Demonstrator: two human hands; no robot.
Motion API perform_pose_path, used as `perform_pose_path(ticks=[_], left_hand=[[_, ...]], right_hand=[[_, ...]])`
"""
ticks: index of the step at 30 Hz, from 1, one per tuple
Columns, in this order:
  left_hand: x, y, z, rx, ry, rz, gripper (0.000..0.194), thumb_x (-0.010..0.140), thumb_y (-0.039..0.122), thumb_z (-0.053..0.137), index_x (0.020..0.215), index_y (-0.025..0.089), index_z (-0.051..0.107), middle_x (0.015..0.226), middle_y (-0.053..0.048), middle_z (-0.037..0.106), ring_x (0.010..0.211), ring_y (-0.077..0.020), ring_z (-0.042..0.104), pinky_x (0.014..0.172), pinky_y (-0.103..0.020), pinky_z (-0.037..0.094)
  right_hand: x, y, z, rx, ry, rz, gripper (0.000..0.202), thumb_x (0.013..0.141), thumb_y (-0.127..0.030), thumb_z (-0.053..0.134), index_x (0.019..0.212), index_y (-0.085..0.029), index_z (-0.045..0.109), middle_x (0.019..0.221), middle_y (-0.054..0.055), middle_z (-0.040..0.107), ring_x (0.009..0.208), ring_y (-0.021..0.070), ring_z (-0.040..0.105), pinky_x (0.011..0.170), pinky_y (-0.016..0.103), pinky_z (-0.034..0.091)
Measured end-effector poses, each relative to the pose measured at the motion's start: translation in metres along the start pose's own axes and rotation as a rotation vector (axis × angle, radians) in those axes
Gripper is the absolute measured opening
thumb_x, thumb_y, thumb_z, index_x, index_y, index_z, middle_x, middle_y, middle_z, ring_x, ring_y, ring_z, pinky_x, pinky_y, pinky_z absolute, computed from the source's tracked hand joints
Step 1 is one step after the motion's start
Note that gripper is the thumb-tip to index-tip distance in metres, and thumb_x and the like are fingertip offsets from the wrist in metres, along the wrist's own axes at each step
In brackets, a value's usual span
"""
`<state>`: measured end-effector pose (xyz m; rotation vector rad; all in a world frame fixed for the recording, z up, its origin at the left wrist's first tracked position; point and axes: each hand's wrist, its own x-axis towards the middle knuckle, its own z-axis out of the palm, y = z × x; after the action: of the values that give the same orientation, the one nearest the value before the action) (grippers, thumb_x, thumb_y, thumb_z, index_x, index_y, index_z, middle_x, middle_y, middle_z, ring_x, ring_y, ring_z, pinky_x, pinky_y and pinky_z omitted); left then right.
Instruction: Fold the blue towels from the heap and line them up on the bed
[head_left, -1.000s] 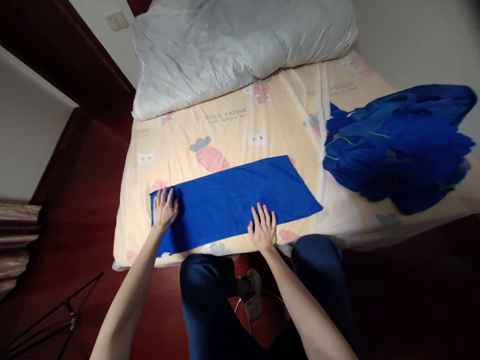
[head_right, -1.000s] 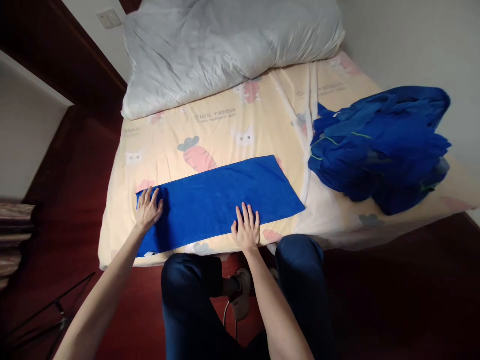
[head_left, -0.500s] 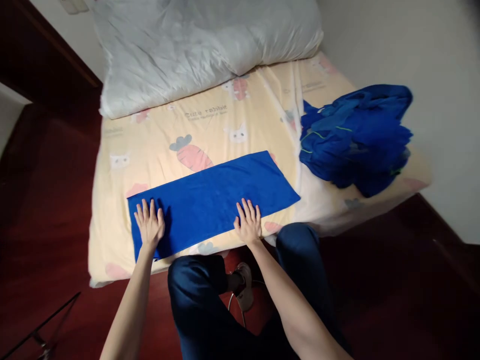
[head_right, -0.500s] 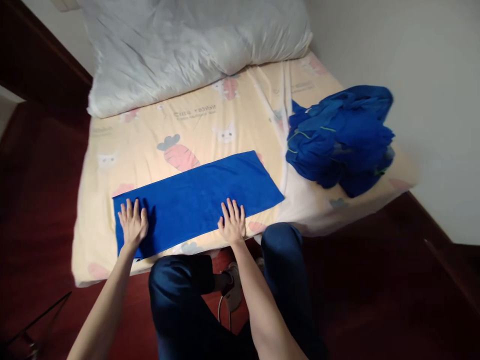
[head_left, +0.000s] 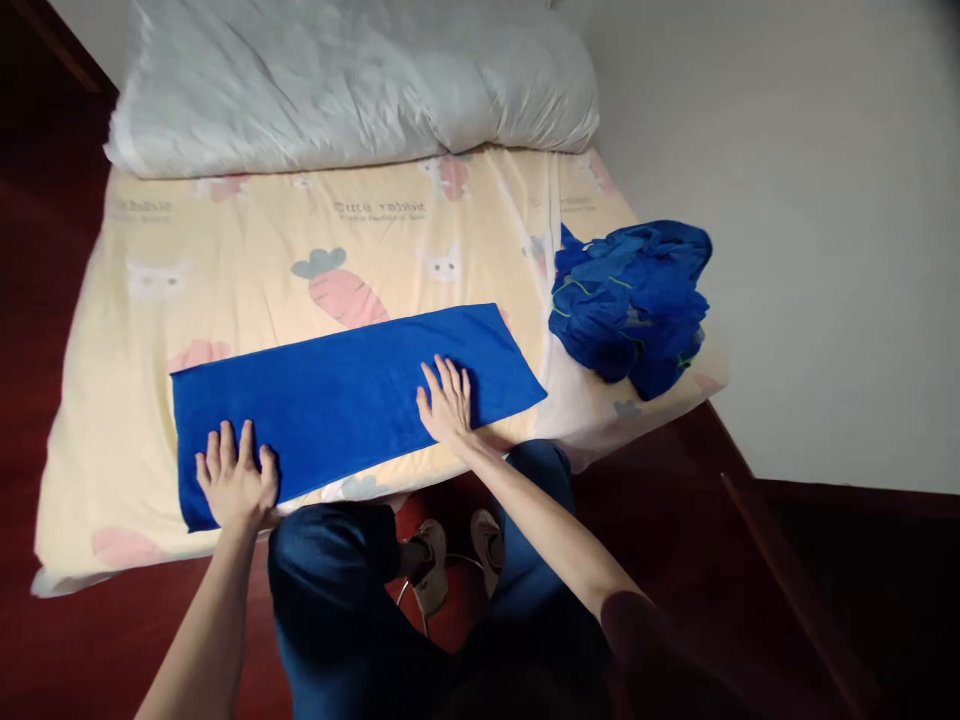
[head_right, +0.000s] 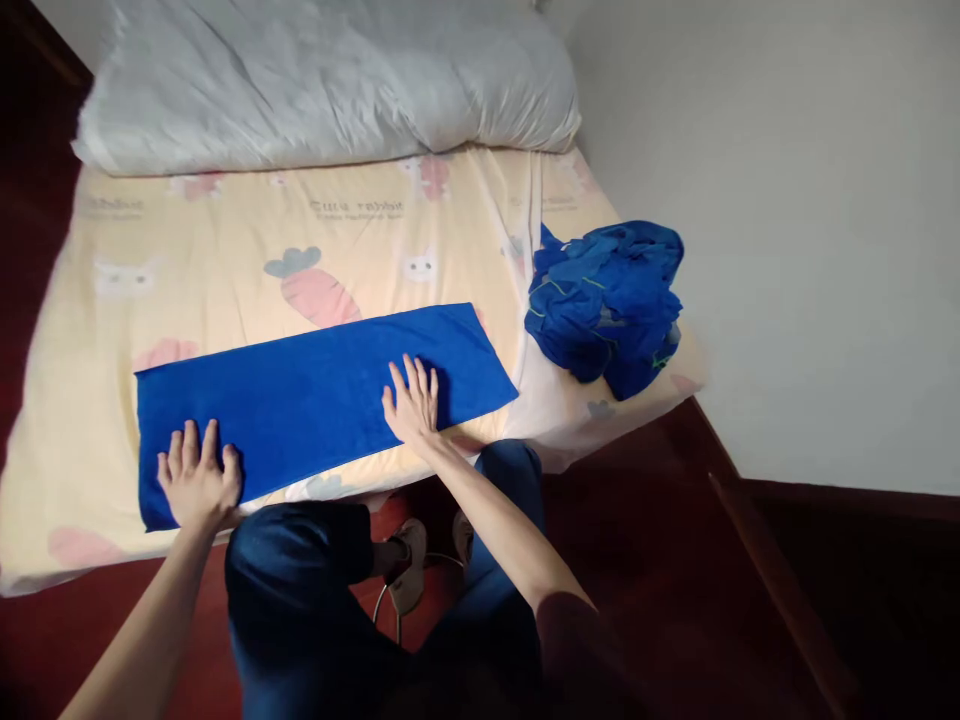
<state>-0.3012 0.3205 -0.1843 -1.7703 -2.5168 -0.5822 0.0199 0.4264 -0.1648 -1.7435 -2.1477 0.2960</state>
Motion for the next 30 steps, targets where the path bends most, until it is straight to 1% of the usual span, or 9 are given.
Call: perform_pose_path(ticks=[3,6,9,12,17,20,24,27,30], left_hand=[[0.000,0.002,0.001,-0.022,0.027,0.009,0.057,0.100,0.039,0.037,0.152,0.016,0.043,0.163,-0.013,0.032,0.151,-0.0314,0.026,0.124,-0.052,0.014],[0.001,0.002,0.003,-0.046,0.039,0.021,0.058,0.099,0.038,0.039,0.151,0.015,0.044,0.162,-0.014,0.033,0.150,-0.0329,0.026,0.123,-0.054,0.014],[0.002,0.002,0.006,-0.048,0.049,0.019,0.057,0.099,0.040,0.038,0.151,0.016,0.044,0.162,-0.013,0.033,0.151,-0.0313,0.026,0.122,-0.054,0.015],[0.003,0.002,0.009,-0.020,0.060,0.012,0.058,0.100,0.044,0.035,0.150,0.018,0.045,0.162,-0.012,0.034,0.151,-0.0280,0.027,0.122,-0.051,0.015],[0.003,-0.001,0.013,-0.021,0.074,0.032,0.058,0.100,0.046,0.037,0.150,0.018,0.046,0.161,-0.013,0.036,0.150,-0.0287,0.028,0.122,-0.051,0.015],[0.003,-0.003,0.013,-0.025,0.068,0.037,0.057,0.100,0.045,0.038,0.150,0.018,0.045,0.161,-0.013,0.036,0.150,-0.0293,0.028,0.122,-0.052,0.015],[0.001,-0.008,0.015,-0.020,0.034,0.034,0.056,0.101,0.043,0.040,0.151,0.017,0.043,0.162,-0.012,0.034,0.151,-0.0282,0.025,0.122,-0.052,0.014],[0.000,-0.013,0.017,-0.015,0.015,0.045,0.056,0.101,0.040,0.043,0.152,0.016,0.041,0.164,-0.011,0.030,0.152,-0.0274,0.021,0.122,-0.052,0.012],[-0.001,-0.014,0.016,-0.013,0.006,0.053,0.057,0.101,0.039,0.045,0.152,0.015,0.040,0.164,-0.011,0.029,0.152,-0.0280,0.021,0.122,-0.053,0.011]], right_hand=[[0.056,0.005,0.010,-0.054,-0.069,0.067,0.059,0.104,-0.044,0.034,0.158,-0.019,0.031,0.168,0.009,0.018,0.156,0.0299,0.007,0.124,0.055,0.005],[0.099,0.036,0.023,-0.100,-0.111,0.279,0.067,0.103,-0.050,0.032,0.159,-0.012,0.027,0.168,0.015,0.013,0.155,0.0357,0.005,0.122,0.062,0.003],[0.125,0.080,0.029,-0.156,-0.081,0.415,0.074,0.102,-0.056,0.026,0.160,-0.010,0.021,0.168,0.017,0.008,0.155,0.0363,0.003,0.120,0.064,-0.001],[0.146,0.117,0.027,-0.197,-0.080,0.454,0.076,0.102,-0.056,0.020,0.160,-0.007,0.017,0.168,0.018,0.009,0.155,0.0338,0.004,0.120,0.064,-0.001],[0.174,0.138,0.020,-0.231,-0.136,0.438,0.077,0.103,-0.053,0.016,0.159,0.000,0.013,0.167,0.023,0.008,0.155,0.0335,0.003,0.120,0.065,0.003],[0.150,0.140,0.008,-0.226,-0.111,0.276,0.075,0.103,-0.051,0.018,0.159,-0.001,0.014,0.167,0.022,0.009,0.155,0.0339,0.004,0.121,0.064,0.005],[0.066,0.173,-0.017,-0.180,-0.150,-0.117,0.064,0.104,-0.043,0.025,0.161,-0.014,0.018,0.168,0.011,0.018,0.156,0.0256,0.014,0.125,0.054,0.014],[0.020,0.213,-0.034,-0.150,-0.134,-0.173,0.058,0.105,-0.035,0.024,0.159,-0.018,0.027,0.164,0.010,0.029,0.154,0.0237,0.023,0.124,0.055,0.018],[0.012,0.233,-0.042,-0.172,-0.131,-0.174,0.057,0.104,-0.032,0.024,0.159,-0.017,0.027,0.164,0.010,0.030,0.154,0.0238,0.021,0.124,0.056,0.018]])
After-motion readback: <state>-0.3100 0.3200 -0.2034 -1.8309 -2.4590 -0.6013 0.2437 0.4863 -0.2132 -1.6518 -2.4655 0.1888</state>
